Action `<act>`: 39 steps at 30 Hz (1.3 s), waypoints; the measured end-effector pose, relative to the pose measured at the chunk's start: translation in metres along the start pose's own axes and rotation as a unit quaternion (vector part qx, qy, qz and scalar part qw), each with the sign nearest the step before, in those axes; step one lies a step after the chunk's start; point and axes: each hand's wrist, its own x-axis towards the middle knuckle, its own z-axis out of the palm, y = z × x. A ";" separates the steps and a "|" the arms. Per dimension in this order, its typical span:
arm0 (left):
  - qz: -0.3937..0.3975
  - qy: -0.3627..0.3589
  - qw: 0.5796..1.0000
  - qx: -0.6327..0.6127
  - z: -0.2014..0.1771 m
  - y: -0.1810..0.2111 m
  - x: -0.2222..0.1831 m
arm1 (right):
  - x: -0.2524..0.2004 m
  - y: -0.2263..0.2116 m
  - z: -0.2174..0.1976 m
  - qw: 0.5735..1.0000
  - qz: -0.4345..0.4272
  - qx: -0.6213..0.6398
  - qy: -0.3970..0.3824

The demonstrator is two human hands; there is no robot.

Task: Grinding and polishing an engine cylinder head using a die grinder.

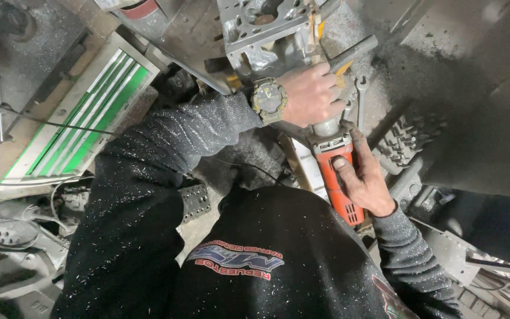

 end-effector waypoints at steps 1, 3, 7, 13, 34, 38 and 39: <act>0.001 -0.001 1.000 0.000 -0.001 0.000 0.000 | 0.001 -0.001 0.000 1.000 -0.001 -0.003 0.000; 0.005 0.000 1.000 0.005 0.001 0.000 -0.002 | 0.002 -0.003 0.002 1.000 -0.008 -0.002 0.001; 0.020 0.011 1.000 0.012 0.001 -0.001 -0.002 | 0.003 -0.010 0.004 1.000 -0.014 0.016 0.004; 0.010 -0.016 1.000 0.002 -0.001 0.002 -0.001 | -0.001 -0.006 0.008 1.000 -0.009 0.008 0.011; 0.038 -0.066 0.997 -0.006 -0.007 -0.002 -0.005 | -0.009 0.007 0.023 1.000 -0.009 -0.003 0.014; 0.041 -0.079 0.996 -0.020 -0.010 -0.003 -0.006 | -0.010 0.011 0.025 1.000 -0.010 -0.007 0.015; 0.040 -0.075 0.996 -0.022 -0.011 -0.003 -0.006 | -0.011 0.013 0.025 1.000 -0.009 -0.004 0.014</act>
